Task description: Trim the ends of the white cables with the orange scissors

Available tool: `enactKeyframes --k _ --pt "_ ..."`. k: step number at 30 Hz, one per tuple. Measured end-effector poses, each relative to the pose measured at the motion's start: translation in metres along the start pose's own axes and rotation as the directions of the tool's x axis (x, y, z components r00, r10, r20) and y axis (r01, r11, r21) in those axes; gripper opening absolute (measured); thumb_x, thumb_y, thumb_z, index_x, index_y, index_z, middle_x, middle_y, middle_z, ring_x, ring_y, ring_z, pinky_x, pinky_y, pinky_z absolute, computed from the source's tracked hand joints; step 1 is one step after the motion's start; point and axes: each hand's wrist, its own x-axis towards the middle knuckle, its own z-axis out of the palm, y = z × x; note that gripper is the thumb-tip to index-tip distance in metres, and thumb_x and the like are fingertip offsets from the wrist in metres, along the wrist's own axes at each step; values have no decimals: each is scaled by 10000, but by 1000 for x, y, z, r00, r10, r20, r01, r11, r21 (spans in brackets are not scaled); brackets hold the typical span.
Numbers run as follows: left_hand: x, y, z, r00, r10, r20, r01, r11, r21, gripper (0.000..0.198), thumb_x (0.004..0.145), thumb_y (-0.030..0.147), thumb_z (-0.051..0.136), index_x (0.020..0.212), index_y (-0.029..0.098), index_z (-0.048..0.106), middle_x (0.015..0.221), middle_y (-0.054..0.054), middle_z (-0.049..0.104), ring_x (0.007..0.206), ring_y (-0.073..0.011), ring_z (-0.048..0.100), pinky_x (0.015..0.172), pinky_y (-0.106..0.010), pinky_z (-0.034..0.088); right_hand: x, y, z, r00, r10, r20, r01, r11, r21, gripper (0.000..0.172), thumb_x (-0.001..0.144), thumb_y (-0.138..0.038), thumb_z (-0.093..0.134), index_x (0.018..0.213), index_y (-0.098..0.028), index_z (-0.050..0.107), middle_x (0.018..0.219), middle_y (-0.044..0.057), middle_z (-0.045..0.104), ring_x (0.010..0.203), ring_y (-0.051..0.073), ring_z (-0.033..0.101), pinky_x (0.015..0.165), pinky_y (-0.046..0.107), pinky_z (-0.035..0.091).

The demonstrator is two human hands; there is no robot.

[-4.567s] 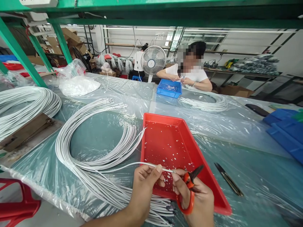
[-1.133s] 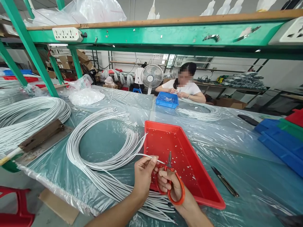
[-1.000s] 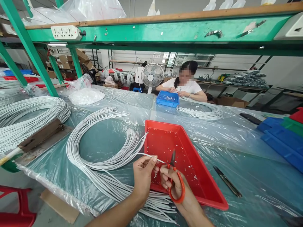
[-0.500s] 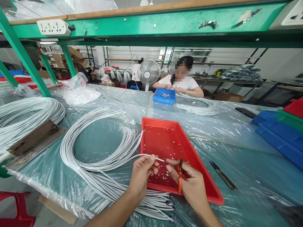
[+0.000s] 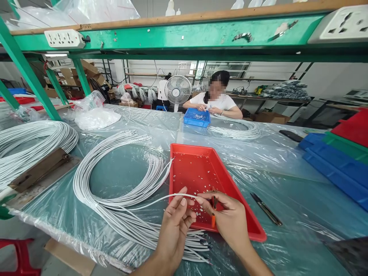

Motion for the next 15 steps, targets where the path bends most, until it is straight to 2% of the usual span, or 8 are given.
enactKeyframes --k 2,4,6,8,9,11,13,15 --pt "-2 -4 -1 995 100 -11 -99 992 73 290 781 210 614 1071 206 615 793 -3 626 605 -58 537 680 -203 450 -1 -1 4 996 84 -10 -83 995 63 109 599 -233 731 621 -181 638 571 -13 577 557 132 512 546 231 410" --pt "-3 -7 -2 976 217 -15 -208 951 228 264 795 244 595 1054 208 632 755 -3 624 638 -80 533 694 -212 438 -4 -2 9 984 176 32 -178 975 135 205 646 -311 697 576 -173 563 510 -36 497 478 96 437 472 208 370" --pt "-3 -6 -2 941 339 8 -313 860 403 207 794 260 591 969 190 678 748 -20 631 719 -114 547 725 -221 425 -8 -1 16 961 256 108 -273 944 188 301 707 -373 634 542 -174 480 474 -50 424 432 79 373 421 199 331" --pt "-2 -2 -1 913 405 44 -371 781 502 173 789 264 594 891 176 704 750 -33 637 779 -143 558 741 -229 421 -13 -1 21 933 309 183 -344 915 211 340 754 -413 571 542 -176 448 459 -55 379 412 76 344 400 202 319" --pt "0 1 0 914 402 61 -374 774 510 168 789 266 592 870 172 705 722 -30 634 769 -146 564 731 -230 424 -14 0 23 923 322 209 -364 906 214 346 768 -427 547 552 -173 457 456 -56 367 405 75 334 392 205 317" --pt "6 7 2 946 318 67 -312 833 457 161 784 272 598 848 162 696 620 -9 614 654 -122 565 661 -214 433 -14 1 23 921 317 225 -364 908 209 343 775 -437 532 572 -163 493 461 -51 375 404 77 337 394 209 322" --pt "15 12 5 979 197 52 -202 905 374 157 767 273 618 813 138 684 565 3 603 539 -88 540 587 -193 428 -12 2 19 943 274 188 -308 933 188 298 746 -408 579 593 -155 543 491 -34 430 430 86 371 418 214 341" --pt "25 16 6 992 119 30 -123 936 330 169 742 270 645 790 112 680 558 -3 608 496 -74 533 554 -183 430 -9 3 12 974 199 109 -213 967 139 180 674 -327 668 646 -158 611 559 -16 504 503 111 435 489 228 382"
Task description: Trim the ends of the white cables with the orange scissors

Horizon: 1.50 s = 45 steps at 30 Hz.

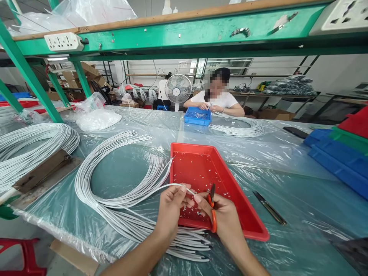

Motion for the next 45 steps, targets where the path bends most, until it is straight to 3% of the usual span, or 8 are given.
enactKeyframes --k 5,15,20,26,32,36,40,45 --pt "19 -5 0 991 -129 18 130 988 -83 172 695 239 689 789 96 679 601 -10 625 504 -64 565 545 -169 453 1 4 -15 973 -188 -136 166 973 -157 202 587 -193 722 788 -201 706 652 -1 582 638 159 517 612 251 411" --pt "5 -12 1 971 -193 141 219 955 -202 125 759 185 621 830 97 674 673 -58 675 662 -123 628 684 -225 488 8 13 -20 990 -80 -112 73 995 -67 198 672 -308 685 793 -151 699 620 21 652 495 138 550 512 259 489" --pt "-1 -16 1 959 -244 145 270 941 -205 169 794 177 588 910 86 670 806 -93 694 691 -131 636 695 -246 506 9 14 -21 980 -162 -118 146 981 -128 168 729 -259 631 840 -147 691 657 40 667 542 154 592 548 276 511" --pt "-8 -15 8 925 -373 69 378 888 -263 145 756 191 641 816 68 686 739 -67 673 628 -84 598 663 -192 488 0 15 -20 875 -477 -77 420 830 -367 288 666 -67 602 872 -241 702 713 20 651 659 170 577 610 272 466" --pt "-3 -8 5 965 -246 86 255 960 -117 132 756 232 631 750 102 654 628 -25 612 575 -90 553 620 -205 452 -5 20 -17 785 -616 63 570 678 -464 424 657 -3 516 956 -261 672 670 13 603 598 157 519 547 259 421" --pt "7 3 -3 995 -28 100 24 999 48 165 798 280 568 724 138 605 658 -27 616 587 -121 559 628 -247 439 -8 16 -14 845 -530 67 493 726 -479 322 681 -55 599 955 -222 618 728 22 581 660 161 540 607 252 446" --pt "11 12 -8 992 63 107 -87 968 236 170 793 299 570 724 146 595 570 6 564 525 -115 531 573 -227 404 -16 10 -13 948 -285 140 315 898 -306 145 756 -275 589 887 -214 603 726 31 569 646 163 542 565 236 443" --pt "9 13 -10 987 136 85 -156 928 338 191 804 314 550 744 145 614 559 11 552 501 -103 496 540 -205 377 -26 12 -3 921 64 384 -92 994 54 487 772 -616 393 646 -178 561 558 12 488 506 131 461 483 235 378"
